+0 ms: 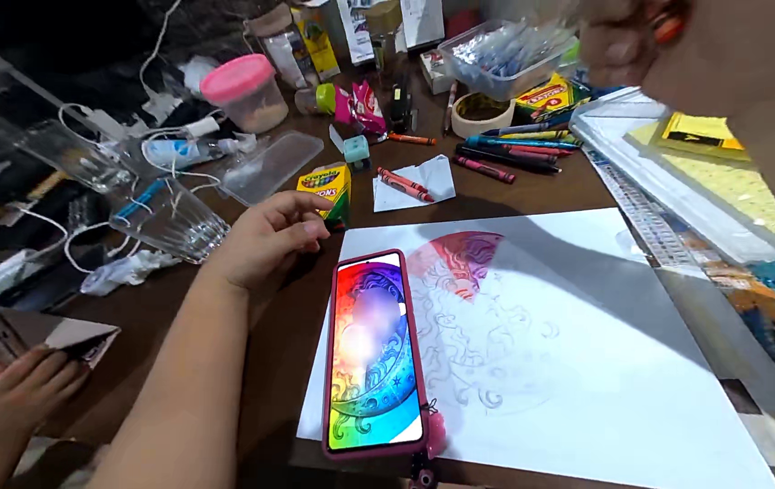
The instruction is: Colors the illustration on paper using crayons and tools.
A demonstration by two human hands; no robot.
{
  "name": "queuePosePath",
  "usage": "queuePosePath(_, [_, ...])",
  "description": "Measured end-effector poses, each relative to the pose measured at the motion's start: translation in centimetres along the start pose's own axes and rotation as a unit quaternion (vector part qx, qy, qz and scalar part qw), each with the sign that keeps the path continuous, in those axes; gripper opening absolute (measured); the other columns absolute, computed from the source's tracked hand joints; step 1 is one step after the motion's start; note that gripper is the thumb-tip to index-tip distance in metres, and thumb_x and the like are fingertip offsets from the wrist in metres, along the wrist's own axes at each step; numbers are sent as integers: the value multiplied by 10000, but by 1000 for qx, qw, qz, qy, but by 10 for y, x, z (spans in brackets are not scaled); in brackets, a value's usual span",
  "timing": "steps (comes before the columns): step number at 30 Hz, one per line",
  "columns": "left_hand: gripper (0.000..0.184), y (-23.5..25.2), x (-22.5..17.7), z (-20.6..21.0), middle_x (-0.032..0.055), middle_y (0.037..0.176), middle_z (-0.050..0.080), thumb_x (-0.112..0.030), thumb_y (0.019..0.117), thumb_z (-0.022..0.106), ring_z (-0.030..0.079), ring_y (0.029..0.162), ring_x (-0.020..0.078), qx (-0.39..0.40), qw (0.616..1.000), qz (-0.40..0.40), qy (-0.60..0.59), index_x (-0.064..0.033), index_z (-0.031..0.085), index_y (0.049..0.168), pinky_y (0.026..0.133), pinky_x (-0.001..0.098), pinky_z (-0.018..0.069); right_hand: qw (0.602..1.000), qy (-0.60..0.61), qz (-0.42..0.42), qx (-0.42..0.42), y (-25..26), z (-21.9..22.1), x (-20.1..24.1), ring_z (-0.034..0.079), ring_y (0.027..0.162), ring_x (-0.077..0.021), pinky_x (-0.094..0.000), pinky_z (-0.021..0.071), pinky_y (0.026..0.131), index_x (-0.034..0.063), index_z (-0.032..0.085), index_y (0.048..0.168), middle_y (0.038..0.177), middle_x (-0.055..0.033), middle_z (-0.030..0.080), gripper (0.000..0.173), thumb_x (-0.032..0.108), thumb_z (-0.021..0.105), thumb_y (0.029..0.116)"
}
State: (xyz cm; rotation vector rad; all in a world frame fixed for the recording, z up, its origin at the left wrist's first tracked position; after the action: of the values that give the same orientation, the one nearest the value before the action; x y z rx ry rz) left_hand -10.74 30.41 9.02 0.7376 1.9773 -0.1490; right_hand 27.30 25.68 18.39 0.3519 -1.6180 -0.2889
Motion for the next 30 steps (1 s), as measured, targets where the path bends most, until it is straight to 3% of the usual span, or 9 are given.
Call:
queuePosePath(3, [289, 2, -14, 9, -144, 860, 648, -260, 943, 628, 602, 728, -47, -63, 994, 61, 64, -120, 654, 1194, 675, 145, 520, 994, -67, 27, 79, -13, 29, 4, 452, 516, 2, -145, 393, 465, 201, 557, 835, 680, 93, 532, 227, 123, 461, 1025])
queuePosePath(6, [386, 4, -33, 26, -55, 991, 659, -330, 973, 620, 600, 828, -33, -75, 981, 128, 127, -41, 656, 1226, 748, 163, 521, 970, -121, 45, 205, -35, 65, -7, 387, 466, 9, -160, 332, 415, 144, 596, 1009, 662, 79, 511, 156, 78, 457, 985])
queuePosePath(9, [627, 5, -57, 51, 104, 1149, 643, -517, 977, 576, 600, 1011, 106, -62, 950, 222, 212, 7, 617, 1319, 876, 282, 512, 936, -165, 58, 304, -52, 97, -24, 448, 488, -9, -200, 378, 445, 122, 495, 1341, 691, 37, 581, 383, 50, 534, 967])
queuePosePath(11, [751, 5, -69, 65, 143, 1172, 659, -594, 954, 573, 613, 1083, 176, -50, 933, 273, 230, 47, 578, 1345, 960, 362, 506, 932, -163, 74, 316, -58, 111, -26, 495, 480, -1, -181, 411, 447, 147, 378, 1445, 623, 49, 563, 536, 43, 572, 956])
queuePosePath(22, [674, 0, -85, 75, 79, 947, 687, -406, 1025, 542, 633, 902, 213, -62, 899, 304, 310, 77, 424, 1479, 911, 443, 479, 970, -45, 26, 239, -58, 122, -34, 477, 454, 77, -94, 382, 424, 185, 360, 1298, 592, 120, 554, 513, 20, 571, 861])
queuePosePath(24, [601, -1, -86, 77, 75, 910, 671, -313, 1049, 509, 624, 856, 198, -58, 895, 308, 318, 63, 392, 1503, 919, 426, 482, 968, -15, 22, 249, -58, 121, -33, 475, 458, 77, -92, 382, 427, 180, 365, 1259, 596, 118, 551, 432, 50, 566, 899])
queuePosePath(26, [495, -1, -84, 75, 99, 906, 658, -257, 1072, 470, 618, 854, 218, -70, 885, 323, 327, 35, 461, 1472, 907, 426, 480, 960, -17, 9, 278, -49, 111, -31, 514, 493, 55, -108, 424, 439, 164, 411, 1209, 626, 117, 561, 211, 230, 520, 1041])
queuePosePath(28, [373, -1, -80, 66, 129, 1017, 714, -223, 1078, 449, 659, 954, 261, -90, 879, 322, 339, -33, 617, 1352, 920, 471, 474, 969, -64, 37, 236, -32, 87, -27, 602, 589, -3, -172, 503, 521, 146, 529, 1233, 720, 94, 641, 327, 383, 357, 1088])
queuePosePath(30, [330, -1, -75, 51, 145, 1031, 715, -198, 1073, 450, 663, 991, 299, -118, 884, 290, 347, -48, 691, 1241, 921, 526, 463, 980, -125, 74, 133, -13, 56, -29, 642, 666, -28, -203, 552, 594, 151, 581, 1183, 815, 78, 667, 314, 326, 329, 1115])
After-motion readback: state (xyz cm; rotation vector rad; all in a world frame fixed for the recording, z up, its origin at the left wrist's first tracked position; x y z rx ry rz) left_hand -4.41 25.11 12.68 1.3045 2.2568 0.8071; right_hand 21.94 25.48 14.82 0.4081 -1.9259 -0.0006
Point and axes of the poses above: each hand's wrist, its own y-axis towards the middle knuckle, its own z-axis out of the palm, x = y × z, the point moved 3 cm from there along y, towards the middle knuckle
